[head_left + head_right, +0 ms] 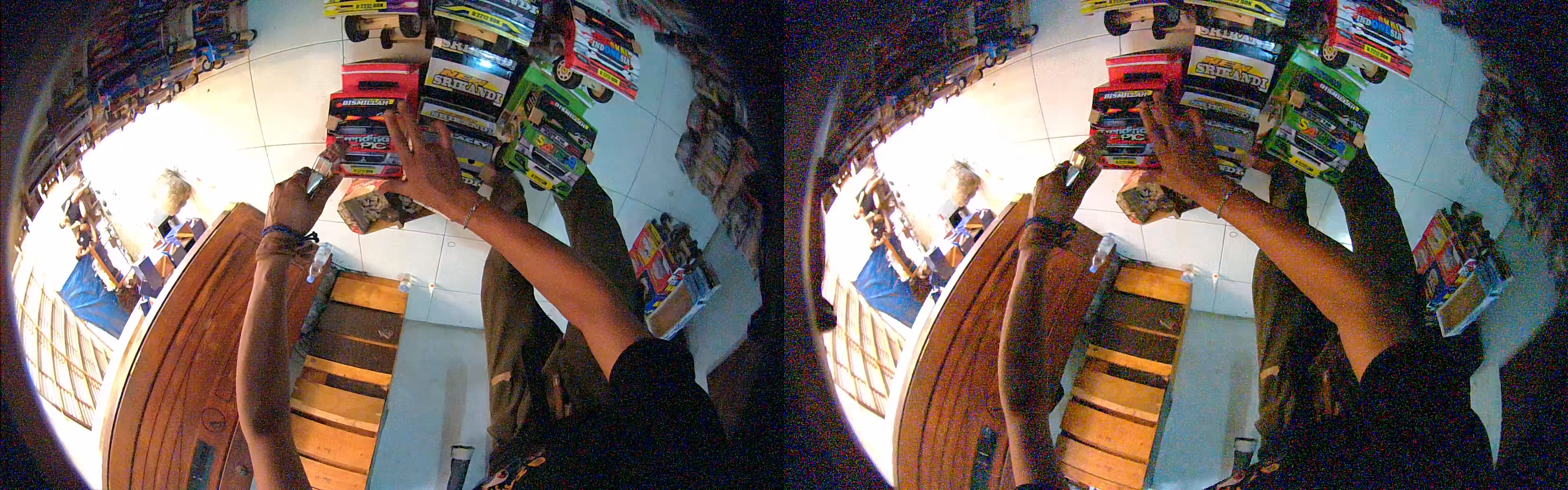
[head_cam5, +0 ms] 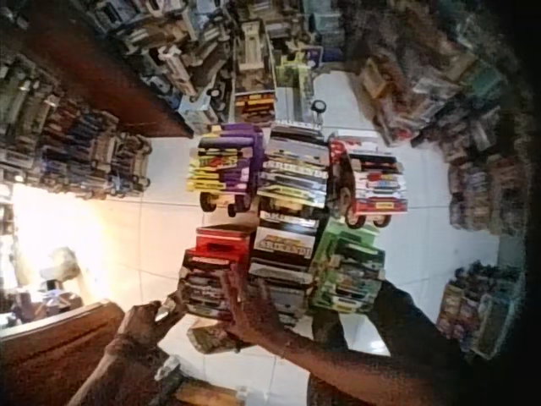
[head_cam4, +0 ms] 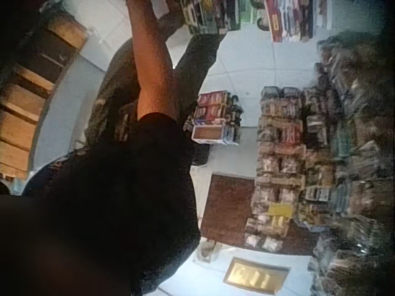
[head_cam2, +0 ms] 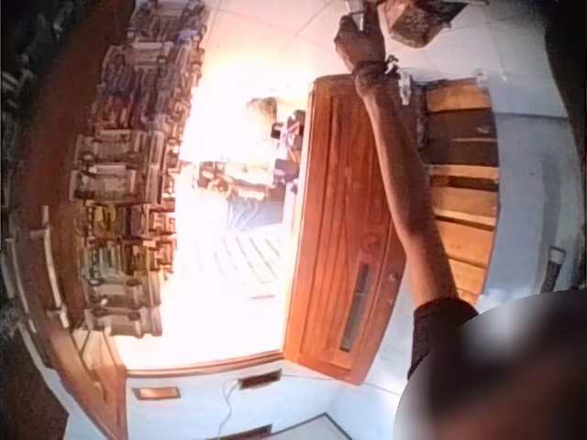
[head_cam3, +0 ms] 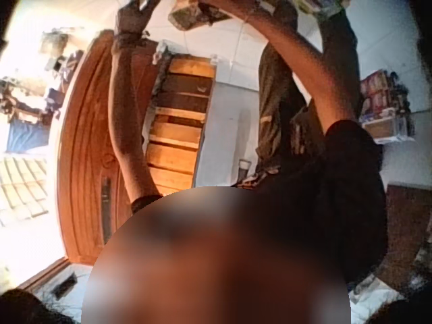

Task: The person assembles wooden toy cars on the floor, using a small hammer to tap parts into place and a utility knife to open boxes. They also apply glue to the toy components.

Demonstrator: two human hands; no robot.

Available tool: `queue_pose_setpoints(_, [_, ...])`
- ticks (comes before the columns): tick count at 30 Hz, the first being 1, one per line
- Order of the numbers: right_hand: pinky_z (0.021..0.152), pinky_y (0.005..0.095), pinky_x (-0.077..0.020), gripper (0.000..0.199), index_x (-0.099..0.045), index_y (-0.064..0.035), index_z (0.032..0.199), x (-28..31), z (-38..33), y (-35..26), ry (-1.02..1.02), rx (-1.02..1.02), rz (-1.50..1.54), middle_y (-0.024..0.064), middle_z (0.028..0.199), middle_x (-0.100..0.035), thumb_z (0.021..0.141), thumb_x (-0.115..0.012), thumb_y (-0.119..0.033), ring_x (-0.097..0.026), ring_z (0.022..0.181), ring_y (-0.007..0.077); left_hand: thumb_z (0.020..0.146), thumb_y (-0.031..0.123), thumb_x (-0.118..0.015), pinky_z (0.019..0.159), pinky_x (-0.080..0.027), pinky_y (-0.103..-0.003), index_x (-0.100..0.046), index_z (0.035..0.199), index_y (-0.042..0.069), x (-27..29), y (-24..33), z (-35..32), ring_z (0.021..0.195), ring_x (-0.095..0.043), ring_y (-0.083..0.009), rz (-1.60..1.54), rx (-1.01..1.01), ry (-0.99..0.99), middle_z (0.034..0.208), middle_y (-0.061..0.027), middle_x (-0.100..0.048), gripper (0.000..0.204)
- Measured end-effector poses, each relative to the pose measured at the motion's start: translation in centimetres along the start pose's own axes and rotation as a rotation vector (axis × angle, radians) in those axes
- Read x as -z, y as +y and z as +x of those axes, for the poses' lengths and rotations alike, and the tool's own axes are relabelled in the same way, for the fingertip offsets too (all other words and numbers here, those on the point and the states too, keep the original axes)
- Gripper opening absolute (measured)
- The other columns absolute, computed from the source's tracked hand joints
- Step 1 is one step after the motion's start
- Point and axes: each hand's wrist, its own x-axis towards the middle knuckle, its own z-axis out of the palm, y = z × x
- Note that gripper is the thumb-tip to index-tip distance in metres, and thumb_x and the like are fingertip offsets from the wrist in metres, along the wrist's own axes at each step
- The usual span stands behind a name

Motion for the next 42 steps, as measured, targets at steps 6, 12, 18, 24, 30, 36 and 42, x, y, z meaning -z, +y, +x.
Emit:
queue_pose_setpoints(6, [0.113,0.0585,-0.0273,0.135,-0.023,0.0021,0.158,-0.9,3.7,-2.5,-0.123,0.082,-0.032,0.0244,0.164,-0.023,0.060,-0.080,-0.072,-0.034,0.145,0.0373,0.090,0.058,-0.069,0.072,-0.056,-0.051,-0.071,0.095,0.005,0.0,-2.6,1.2,0.082,-0.071,-0.0438,0.080,-0.042,0.023,0.084,-0.0245,-0.072,0.053])
queue_pose_setpoints(12, [0.117,0.0585,-0.0211,0.138,-0.033,0.0037,0.154,-2.2,6.9,-3.1,-0.157,0.234,-0.115,0.0249,0.162,-0.027,0.051,-0.083,-0.072,-0.031,0.149,0.0320,0.088,0.060,-0.069,0.072,-0.057,-0.050,-0.070,0.095,0.006,0.6,-4.0,2.4,0.082,-0.071,-0.0424,0.099,-0.041,-0.012,0.083,-0.0234,-0.072,0.054])
queue_pose_setpoints(18, [0.118,0.0563,-0.0206,0.135,-0.035,-0.0013,0.154,-2.6,7.0,-2.5,-0.096,0.255,-0.082,0.0239,0.162,-0.028,0.050,-0.084,-0.072,-0.037,0.145,0.0324,0.089,0.059,-0.068,0.071,-0.057,-0.049,-0.070,0.093,0.007,1.7,-4.7,3.4,0.081,-0.071,-0.0413,0.181,-0.178,-0.030,0.082,-0.0208,-0.072,0.052])
queue_pose_setpoints(24, [0.117,0.0565,-0.0202,0.132,-0.033,-0.0060,0.156,-2.7,7.2,-2.4,-0.132,0.270,-0.074,0.0254,0.161,-0.026,0.052,-0.084,-0.071,-0.043,0.141,0.0351,0.089,0.058,-0.068,0.070,-0.058,-0.048,-0.070,0.090,0.010,2.3,-5.0,4.2,0.078,-0.072,-0.0392,0.243,-0.243,-0.035,0.079,-0.0177,-0.072,0.048])
queue_pose_setpoints(30, [0.117,0.0599,-0.0181,0.131,-0.033,-0.0070,0.156,-2.5,7.3,-2.5,-0.154,0.273,-0.124,0.0244,0.163,-0.022,0.054,-0.082,-0.073,-0.038,0.144,0.0353,0.089,0.059,-0.067,0.069,-0.058,-0.047,-0.070,0.091,0.012,2.8,-4.2,4.8,0.077,-0.072,-0.0375,0.333,-0.233,-0.050,0.078,-0.0156,-0.072,0.048])
queue_pose_setpoints(36, [0.116,0.0651,-0.0165,0.127,-0.038,-0.0072,0.152,-3.2,7.3,-2.2,-0.135,0.289,-0.100,0.0146,0.160,-0.034,0.052,-0.083,-0.074,-0.023,0.152,0.0346,0.089,0.061,-0.066,0.073,-0.059,-0.049,-0.073,0.097,0.015,3.5,-3.7,5.8,0.080,-0.073,-0.0364,0.381,-0.313,-0.056,0.083,-0.0144,-0.074,0.047])
queue_pose_setpoints(42, [0.116,0.0650,-0.0196,0.130,-0.035,-0.0073,0.153,-3.8,7.4,-1.8,-0.096,0.312,-0.030,0.0210,0.159,-0.034,0.051,-0.085,-0.070,-0.028,0.150,0.0361,0.090,0.062,-0.063,0.078,-0.059,-0.048,-0.072,0.103,0.017,4.6,-3.2,7.1,0.086,-0.073,-0.0339,0.561,-0.357,-0.115,0.091,-0.0133,-0.074,0.047])
